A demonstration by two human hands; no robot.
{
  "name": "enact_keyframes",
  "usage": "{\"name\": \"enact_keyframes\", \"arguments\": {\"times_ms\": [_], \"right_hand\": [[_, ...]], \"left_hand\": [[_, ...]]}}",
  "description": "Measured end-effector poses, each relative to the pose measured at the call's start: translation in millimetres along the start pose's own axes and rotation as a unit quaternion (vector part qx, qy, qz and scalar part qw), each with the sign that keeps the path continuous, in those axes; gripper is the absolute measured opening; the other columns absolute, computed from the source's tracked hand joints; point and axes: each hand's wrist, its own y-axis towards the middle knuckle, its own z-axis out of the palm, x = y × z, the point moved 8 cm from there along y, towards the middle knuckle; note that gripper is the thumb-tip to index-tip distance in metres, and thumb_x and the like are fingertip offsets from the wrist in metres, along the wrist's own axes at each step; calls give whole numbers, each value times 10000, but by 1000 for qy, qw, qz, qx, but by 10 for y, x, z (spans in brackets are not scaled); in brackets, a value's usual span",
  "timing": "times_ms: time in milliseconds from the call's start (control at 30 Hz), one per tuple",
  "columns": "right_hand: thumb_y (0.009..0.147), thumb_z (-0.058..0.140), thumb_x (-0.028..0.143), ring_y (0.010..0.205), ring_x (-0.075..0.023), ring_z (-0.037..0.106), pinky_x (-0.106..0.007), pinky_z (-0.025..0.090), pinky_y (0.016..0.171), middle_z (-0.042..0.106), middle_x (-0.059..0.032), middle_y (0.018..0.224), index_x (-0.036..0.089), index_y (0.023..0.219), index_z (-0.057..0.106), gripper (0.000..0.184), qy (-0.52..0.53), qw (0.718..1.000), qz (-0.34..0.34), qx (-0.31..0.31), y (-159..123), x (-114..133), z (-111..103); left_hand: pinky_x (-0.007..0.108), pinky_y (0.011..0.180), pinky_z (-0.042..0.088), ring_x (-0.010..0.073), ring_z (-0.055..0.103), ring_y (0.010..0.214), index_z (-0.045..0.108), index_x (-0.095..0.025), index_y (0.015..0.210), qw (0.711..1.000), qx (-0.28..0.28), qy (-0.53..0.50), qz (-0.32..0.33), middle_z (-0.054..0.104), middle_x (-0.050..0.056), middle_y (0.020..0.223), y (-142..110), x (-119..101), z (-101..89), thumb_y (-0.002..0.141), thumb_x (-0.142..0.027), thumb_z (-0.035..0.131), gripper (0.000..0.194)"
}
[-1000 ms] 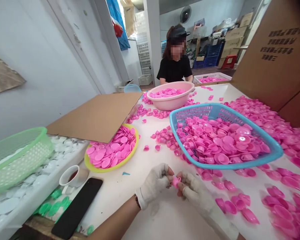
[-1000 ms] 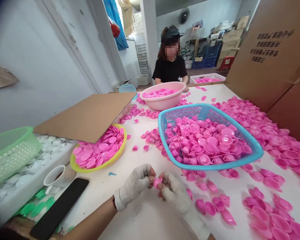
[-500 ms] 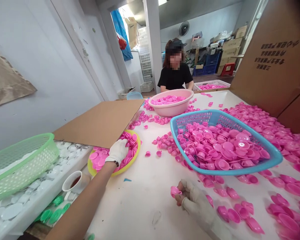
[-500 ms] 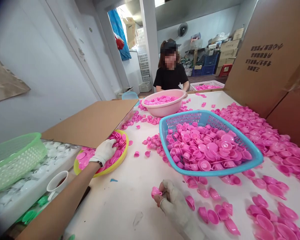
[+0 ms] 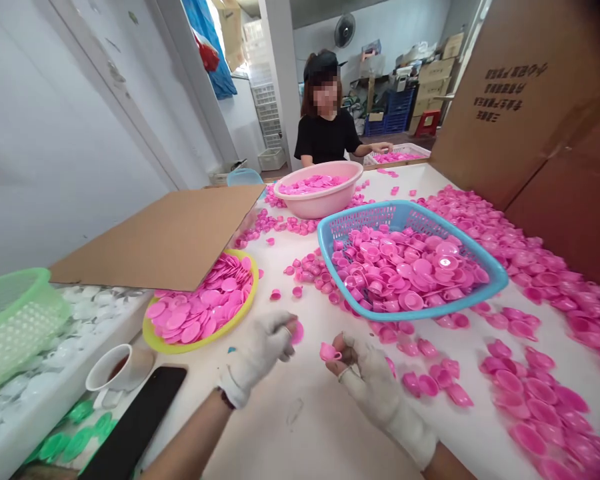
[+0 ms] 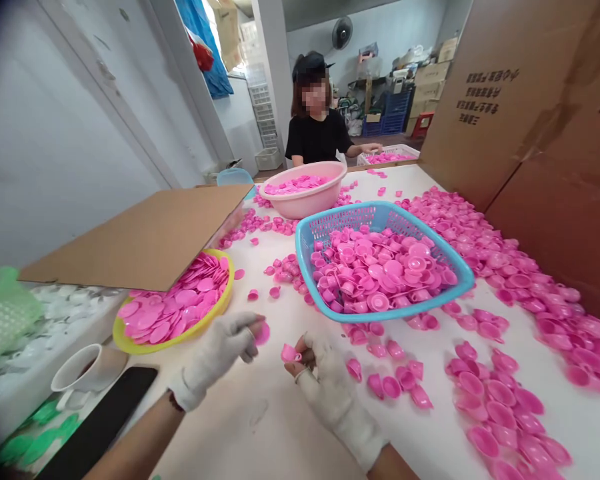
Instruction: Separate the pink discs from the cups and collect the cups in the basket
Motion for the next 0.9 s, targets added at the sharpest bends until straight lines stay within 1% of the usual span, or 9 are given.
{"name": "enact_keyframes", "arguments": {"times_ms": [67, 100, 167, 300, 433, 533, 633, 800, 900], "right_hand": [[822, 527, 186, 679, -144, 532, -271, 448, 612, 558, -17, 770, 194, 842, 494, 39, -90, 992, -76, -50, -6, 77, -94], [822, 517, 158, 693, -152, 533, -280, 452, 624, 560, -24, 783, 194, 846, 495, 49, -128, 984, -106, -66, -13, 99, -126], [821, 493, 109, 727, -166, 540, -295, 461, 650, 571, -36, 818, 195, 899, 506, 118, -180, 970, -143, -81, -19, 112, -172], [792, 458, 33, 792, -182, 553, -316, 469, 701, 581, -43, 896, 207, 972, 511, 256, -198, 965, -150, -84, 6, 104, -236], [772, 445, 7, 826, -182, 542, -326, 475, 731, 555, -41, 911, 204, 908, 501, 246, -149, 979, -131, -49, 41, 93, -204], [769, 432, -8, 886, -184, 543, -333, 481, 774, 556, -47, 961, 208, 958, 505, 296, -109, 984, -136, -22, 44, 99, -161], [764, 397, -31, 875, -178, 550, -317, 492, 742, 561, -42, 956, 219, 995, 503, 357, -103, 985, -139, -14, 31, 79, -153], [796, 352, -34, 877, -173, 550, -323, 495, 756, 556, -55, 973, 220, 1091, 480, 410, -108, 974, -195, -24, -23, 123, -171], [765, 344, -46, 794, -157, 530, -302, 482, 699, 542, -37, 891, 211, 1011, 492, 385, -95, 978, -187, -15, -10, 150, -178]], "left_hand": [[219, 454, 474, 118, 574, 468, 639, -136, 844, 993, 92, -64, -19, 581, -8, 550, -76, -3, 477, 763, -231, 481, 201], [216, 461, 476, 116, 578, 481, 633, -133, 805, 989, 120, -89, -22, 580, -2, 558, -98, -12, 631, 766, -226, 479, 184], [221, 497, 491, 119, 596, 523, 628, -125, 792, 980, 144, -138, -26, 592, 14, 591, -103, -13, 779, 787, -253, 490, 188], [252, 618, 522, 136, 635, 648, 633, -107, 907, 947, 188, -256, -56, 637, 62, 745, -89, 66, 817, 815, -384, 561, 300], [225, 682, 491, 111, 597, 740, 627, -107, 1064, 906, 239, -344, -60, 629, 96, 929, -134, 115, 827, 787, -342, 653, 364], [198, 637, 455, 89, 544, 689, 643, -93, 1032, 899, 246, -358, -57, 606, 72, 829, -158, 131, 824, 788, -344, 664, 351], [179, 610, 429, 70, 496, 641, 650, -85, 980, 895, 253, -362, -65, 562, 41, 741, -160, 135, 833, 801, -353, 652, 323], [141, 515, 369, 45, 419, 568, 636, -75, 816, 880, 269, -383, -79, 501, 16, 679, -130, 178, 880, 804, -368, 642, 294], [133, 506, 372, 35, 409, 539, 636, -77, 808, 870, 271, -397, -112, 501, 11, 661, -132, 248, 926, 790, -371, 655, 295]]}}
